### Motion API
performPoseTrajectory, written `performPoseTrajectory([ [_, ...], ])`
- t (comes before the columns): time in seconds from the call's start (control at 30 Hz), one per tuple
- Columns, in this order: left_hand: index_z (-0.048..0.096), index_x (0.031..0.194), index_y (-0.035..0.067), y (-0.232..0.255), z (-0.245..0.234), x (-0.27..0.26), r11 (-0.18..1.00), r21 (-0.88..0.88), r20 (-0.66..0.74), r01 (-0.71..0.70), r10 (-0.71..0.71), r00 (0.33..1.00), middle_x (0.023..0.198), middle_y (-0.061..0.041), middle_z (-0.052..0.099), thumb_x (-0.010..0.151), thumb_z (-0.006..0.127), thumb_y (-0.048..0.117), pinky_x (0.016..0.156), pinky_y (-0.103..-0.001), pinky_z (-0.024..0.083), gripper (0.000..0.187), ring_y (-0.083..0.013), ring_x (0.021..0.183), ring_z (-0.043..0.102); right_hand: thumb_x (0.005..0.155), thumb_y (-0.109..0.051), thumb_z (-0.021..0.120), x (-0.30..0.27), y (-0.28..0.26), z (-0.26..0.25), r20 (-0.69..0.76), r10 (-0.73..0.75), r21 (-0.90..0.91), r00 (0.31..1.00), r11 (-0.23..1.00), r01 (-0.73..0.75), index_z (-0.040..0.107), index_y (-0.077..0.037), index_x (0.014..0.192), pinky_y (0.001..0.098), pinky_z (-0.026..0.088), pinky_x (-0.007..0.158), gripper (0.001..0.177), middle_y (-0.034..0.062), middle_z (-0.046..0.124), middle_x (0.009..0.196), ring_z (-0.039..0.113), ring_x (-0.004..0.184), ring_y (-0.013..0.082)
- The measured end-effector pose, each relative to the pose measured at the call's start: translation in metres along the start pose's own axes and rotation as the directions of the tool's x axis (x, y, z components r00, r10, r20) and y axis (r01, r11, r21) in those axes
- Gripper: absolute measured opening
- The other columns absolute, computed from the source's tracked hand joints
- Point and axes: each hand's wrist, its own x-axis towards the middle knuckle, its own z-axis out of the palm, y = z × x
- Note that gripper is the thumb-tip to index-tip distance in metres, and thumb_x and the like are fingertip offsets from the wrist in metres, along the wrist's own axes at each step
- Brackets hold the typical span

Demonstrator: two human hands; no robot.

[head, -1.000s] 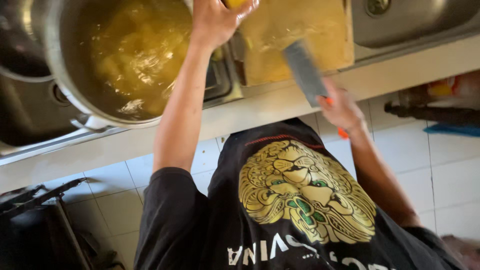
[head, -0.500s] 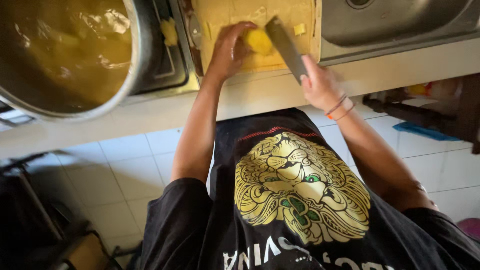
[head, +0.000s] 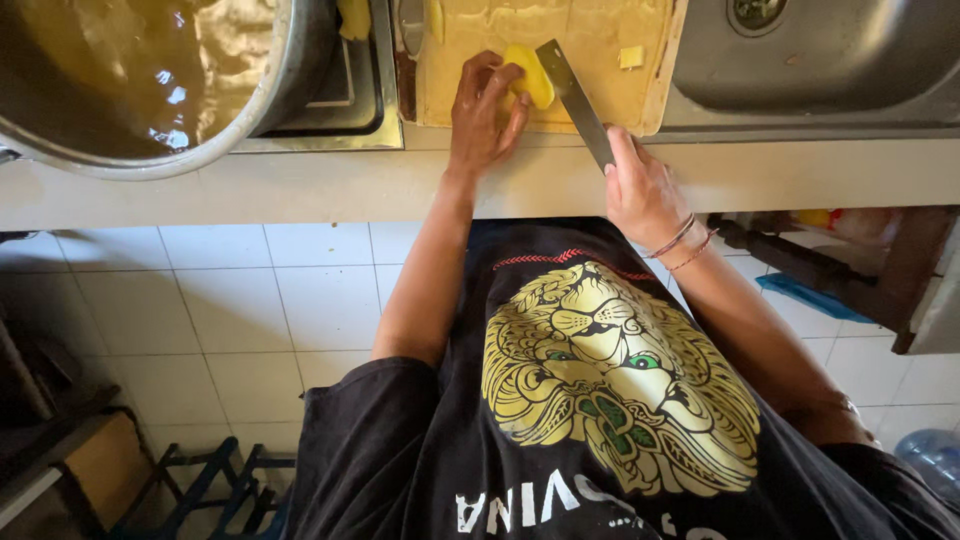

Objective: The person slices a peeled potato into smaller pieces using a cleaver on a wooden cutting board and then places the sliced pieces into a large pot of water.

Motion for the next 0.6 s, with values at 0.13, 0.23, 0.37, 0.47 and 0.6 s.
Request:
performPoseTrajectory([
  [0.13,0.063,0.121,0.011,0.004,-0.001,-0.003,1.000,-0.005,-0.015,-0.022,0.022,1.000,0.125,-0.013,0.051,0.092,0.072,0.012,0.085,-0.041,0.057,0.030,-0.0308,0.102,0.064,0.098,0.000,0.053,0.010,-0.013,-0.004,0.045,0.019,-0.016,0.999,1.000,-0.018,0.044,-0.002,0.138,0.0598,0.052,0.077,0.040,0.0286,0.062,0.120,0.063,0.095,0.0548],
  [0.23,0.062,0.124,0.011,0.003,-0.001,-0.003,1.000,0.006,-0.007,-0.020,0.020,1.000,0.122,-0.014,0.050,0.093,0.071,0.013,0.085,-0.042,0.057,0.032,-0.0322,0.102,0.064,0.100,-0.004,0.050,0.017,-0.022,-0.005,0.173,0.135,-0.107,0.976,0.987,-0.118,0.044,-0.005,0.137,0.0613,0.052,0.073,0.038,0.0251,0.063,0.115,0.064,0.087,0.0534],
  [0.37,0.062,0.125,0.012,0.000,0.002,-0.002,0.999,0.031,0.002,-0.020,0.020,1.000,0.117,-0.014,0.051,0.090,0.072,0.014,0.083,-0.043,0.056,0.036,-0.0321,0.100,0.064,0.097,-0.001,0.045,0.020,-0.026,-0.004,0.165,0.083,-0.150,0.983,0.987,-0.058,0.042,-0.005,0.139,0.0597,0.054,0.072,0.042,0.0244,0.063,0.119,0.065,0.087,0.0526],
  [0.47,0.063,0.125,0.011,0.000,0.001,-0.004,0.999,0.046,0.007,-0.014,0.014,1.000,0.117,-0.014,0.052,0.089,0.073,0.013,0.083,-0.043,0.055,0.037,-0.0327,0.099,0.063,0.094,0.001,0.045,0.022,-0.024,0.000,0.168,0.055,-0.148,0.984,0.989,-0.030,0.042,-0.003,0.138,0.0591,0.054,0.071,0.045,0.0259,0.062,0.122,0.065,0.088,0.0532],
  [0.6,0.064,0.123,0.010,0.003,0.001,-0.001,1.000,-0.003,-0.001,0.006,-0.006,1.000,0.120,-0.015,0.052,0.089,0.071,0.012,0.083,-0.041,0.057,0.035,-0.0307,0.098,0.065,0.092,0.003,0.046,0.026,-0.018,0.003,0.229,0.087,-0.140,0.969,0.989,-0.056,0.041,-0.001,0.138,0.0573,0.055,0.072,0.046,0.0275,0.062,0.126,0.065,0.089,0.0526],
])
